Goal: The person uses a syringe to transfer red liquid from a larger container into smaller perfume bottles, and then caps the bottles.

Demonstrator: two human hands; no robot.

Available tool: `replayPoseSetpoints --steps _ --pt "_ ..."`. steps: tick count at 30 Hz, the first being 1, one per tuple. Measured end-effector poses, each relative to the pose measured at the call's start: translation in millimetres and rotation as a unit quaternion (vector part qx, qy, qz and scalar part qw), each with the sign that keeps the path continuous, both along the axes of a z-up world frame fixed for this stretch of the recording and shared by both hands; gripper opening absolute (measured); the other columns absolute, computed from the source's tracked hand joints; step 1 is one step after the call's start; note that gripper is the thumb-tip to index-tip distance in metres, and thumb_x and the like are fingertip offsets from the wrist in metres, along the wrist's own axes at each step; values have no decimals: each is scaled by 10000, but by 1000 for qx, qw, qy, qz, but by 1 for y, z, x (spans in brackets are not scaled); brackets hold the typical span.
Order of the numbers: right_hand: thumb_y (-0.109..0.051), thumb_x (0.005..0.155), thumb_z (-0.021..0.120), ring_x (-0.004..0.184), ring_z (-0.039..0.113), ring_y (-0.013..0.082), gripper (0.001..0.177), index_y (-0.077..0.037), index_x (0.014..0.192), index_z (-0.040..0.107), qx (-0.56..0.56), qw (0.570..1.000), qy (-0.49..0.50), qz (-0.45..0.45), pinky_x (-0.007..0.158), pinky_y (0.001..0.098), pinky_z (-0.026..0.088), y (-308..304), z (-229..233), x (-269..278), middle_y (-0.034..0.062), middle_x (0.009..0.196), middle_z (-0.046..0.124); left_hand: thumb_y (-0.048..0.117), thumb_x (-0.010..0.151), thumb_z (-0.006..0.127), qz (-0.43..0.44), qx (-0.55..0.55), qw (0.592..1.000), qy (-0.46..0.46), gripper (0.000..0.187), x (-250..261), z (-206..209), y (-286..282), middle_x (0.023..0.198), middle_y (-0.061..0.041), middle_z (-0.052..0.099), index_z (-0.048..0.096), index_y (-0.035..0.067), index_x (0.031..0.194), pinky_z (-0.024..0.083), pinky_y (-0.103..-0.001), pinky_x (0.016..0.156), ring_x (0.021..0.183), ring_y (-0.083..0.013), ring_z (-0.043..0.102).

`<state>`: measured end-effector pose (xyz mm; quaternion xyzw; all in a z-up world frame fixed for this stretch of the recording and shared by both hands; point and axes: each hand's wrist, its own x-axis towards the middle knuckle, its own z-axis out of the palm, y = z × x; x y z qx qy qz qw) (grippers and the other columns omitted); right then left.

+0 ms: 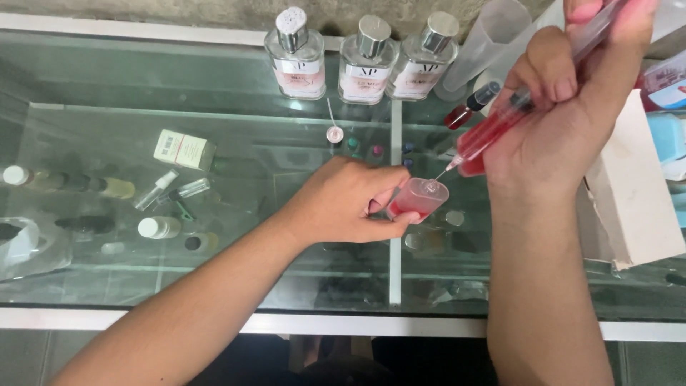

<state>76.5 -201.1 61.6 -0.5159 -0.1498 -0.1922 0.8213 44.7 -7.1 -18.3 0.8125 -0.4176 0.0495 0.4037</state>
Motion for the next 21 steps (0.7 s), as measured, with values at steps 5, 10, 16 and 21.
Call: replayPoseSetpoints --steps 5,10,16,21 --pt "-525 955 659 578 210 -29 281 -271 996 546 -7 1000 15 -14 545 167 184 6 12 -6 -140 982 491 338 866 743 -1 -1 1000 -4 396 -1 1 -2 516 93 387 423 165 712 315 -273 424 421 -96 400" --pt "-507 879 704 516 201 -27 306 -247 985 584 77 995 60 -29 463 153 120 10 18 -6 -81 905 459 358 838 752 6 7 1000 18 404 -3 3 -3 521 98 403 418 170 709 346 -294 445 424 -119 422" --pt "-425 1027 619 602 295 15 272 -184 1148 587 41 999 14 16 529 156 242 4 7 1 -65 1012 549 348 861 747 1 17 999 29 442 -4 3 -3 523 99 373 376 171 697 318 -278 447 429 -100 363" --pt "-427 1033 601 647 467 101 577 -180 1530 441 16 999 50 15 516 211 296 14 1 0 6 1127 655 309 854 757 4 -22 1000 20 439 -3 2 -2 542 90 349 370 163 705 300 -288 453 442 -108 375"
